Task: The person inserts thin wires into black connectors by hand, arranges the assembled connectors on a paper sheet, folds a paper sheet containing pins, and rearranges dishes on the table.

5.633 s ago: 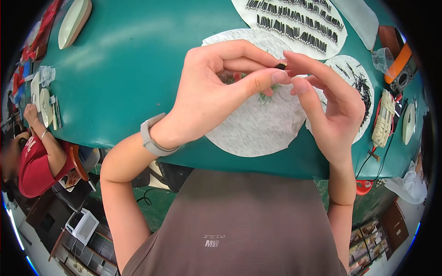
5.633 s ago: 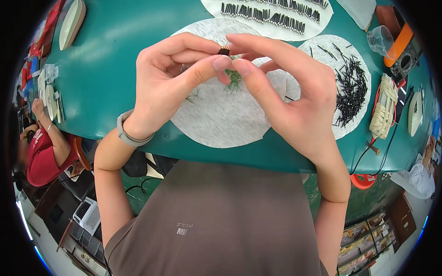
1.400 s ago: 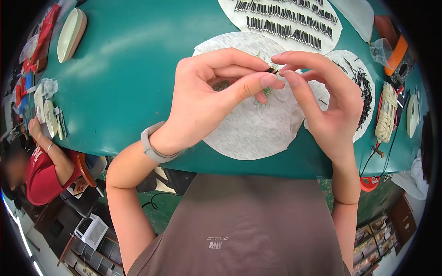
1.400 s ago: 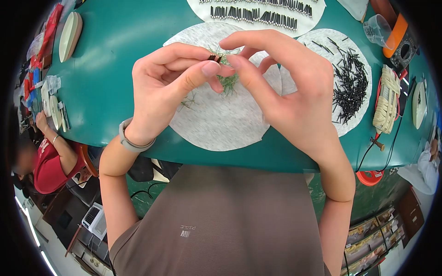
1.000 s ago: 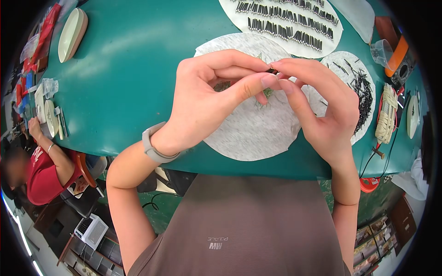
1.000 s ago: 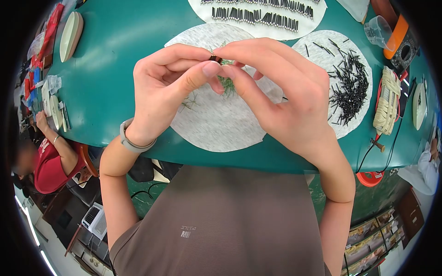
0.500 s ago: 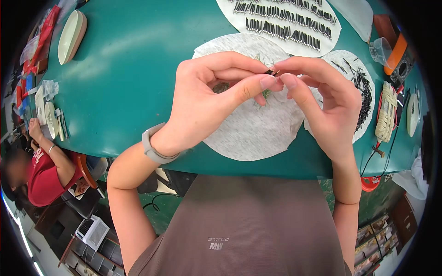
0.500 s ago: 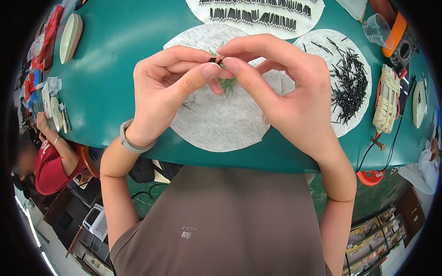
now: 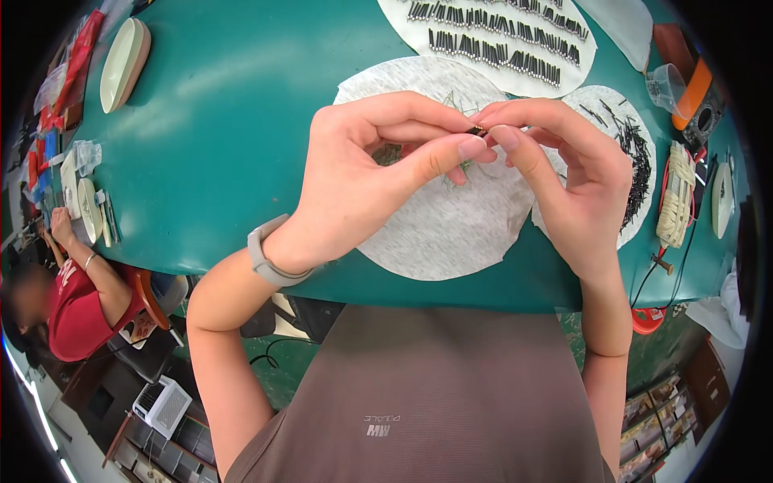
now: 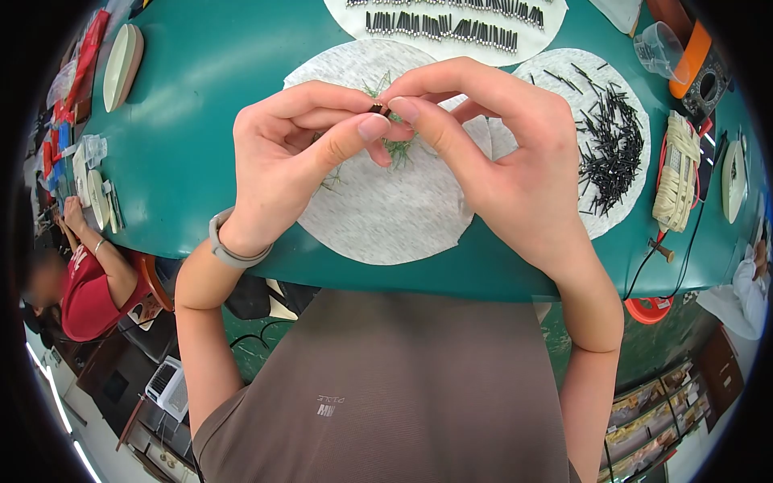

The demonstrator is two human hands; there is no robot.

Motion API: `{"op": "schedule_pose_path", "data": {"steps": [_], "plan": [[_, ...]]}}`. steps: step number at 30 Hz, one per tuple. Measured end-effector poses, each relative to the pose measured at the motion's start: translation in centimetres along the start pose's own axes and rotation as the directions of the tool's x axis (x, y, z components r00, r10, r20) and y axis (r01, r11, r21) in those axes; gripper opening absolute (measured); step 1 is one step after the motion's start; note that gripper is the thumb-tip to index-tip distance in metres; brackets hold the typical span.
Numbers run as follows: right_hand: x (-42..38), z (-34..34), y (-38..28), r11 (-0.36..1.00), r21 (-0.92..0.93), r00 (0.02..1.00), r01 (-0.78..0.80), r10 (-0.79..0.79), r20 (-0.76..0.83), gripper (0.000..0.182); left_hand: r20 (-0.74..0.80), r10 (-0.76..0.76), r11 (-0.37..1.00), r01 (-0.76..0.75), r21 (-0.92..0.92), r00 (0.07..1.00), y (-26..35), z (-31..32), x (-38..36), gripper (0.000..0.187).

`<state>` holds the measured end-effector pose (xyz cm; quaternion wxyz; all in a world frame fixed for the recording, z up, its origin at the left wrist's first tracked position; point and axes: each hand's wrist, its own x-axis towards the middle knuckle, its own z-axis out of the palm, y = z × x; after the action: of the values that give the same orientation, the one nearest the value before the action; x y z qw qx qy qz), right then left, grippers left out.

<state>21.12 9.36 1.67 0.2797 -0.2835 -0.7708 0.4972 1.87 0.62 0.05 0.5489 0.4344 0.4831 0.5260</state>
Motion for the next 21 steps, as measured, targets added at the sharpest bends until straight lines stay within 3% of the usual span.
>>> {"op": "schedule_pose_path", "data": {"steps": [5,11,14,21], "plan": [[0.12,-0.28,0.03,0.997,0.062,0.999,-0.035,0.034,0.025,0.012,0.005,0.012,1.0,-0.011,-0.012,1.0,-0.11,-0.02,-0.01,0.014],[0.34,-0.64,0.29,0.997,-0.067,0.998,0.048,-0.045,0.045,0.013,-0.046,0.005,0.998,-0.008,-0.063,0.999,-0.4,0.31,-0.03,0.016],[0.27,-0.52,-0.28,0.995,0.062,0.996,-0.083,0.081,0.046,0.014,-0.047,-0.007,0.997,0.004,-0.071,0.999,-0.11,0.29,0.07,0.016],[0.16,-0.29,0.04,0.982,0.14,0.991,-0.124,0.117,0.06,0.014,-0.051,-0.005,0.994,-0.001,-0.105,0.999,-0.08,0.52,0.03,0.017]]}}
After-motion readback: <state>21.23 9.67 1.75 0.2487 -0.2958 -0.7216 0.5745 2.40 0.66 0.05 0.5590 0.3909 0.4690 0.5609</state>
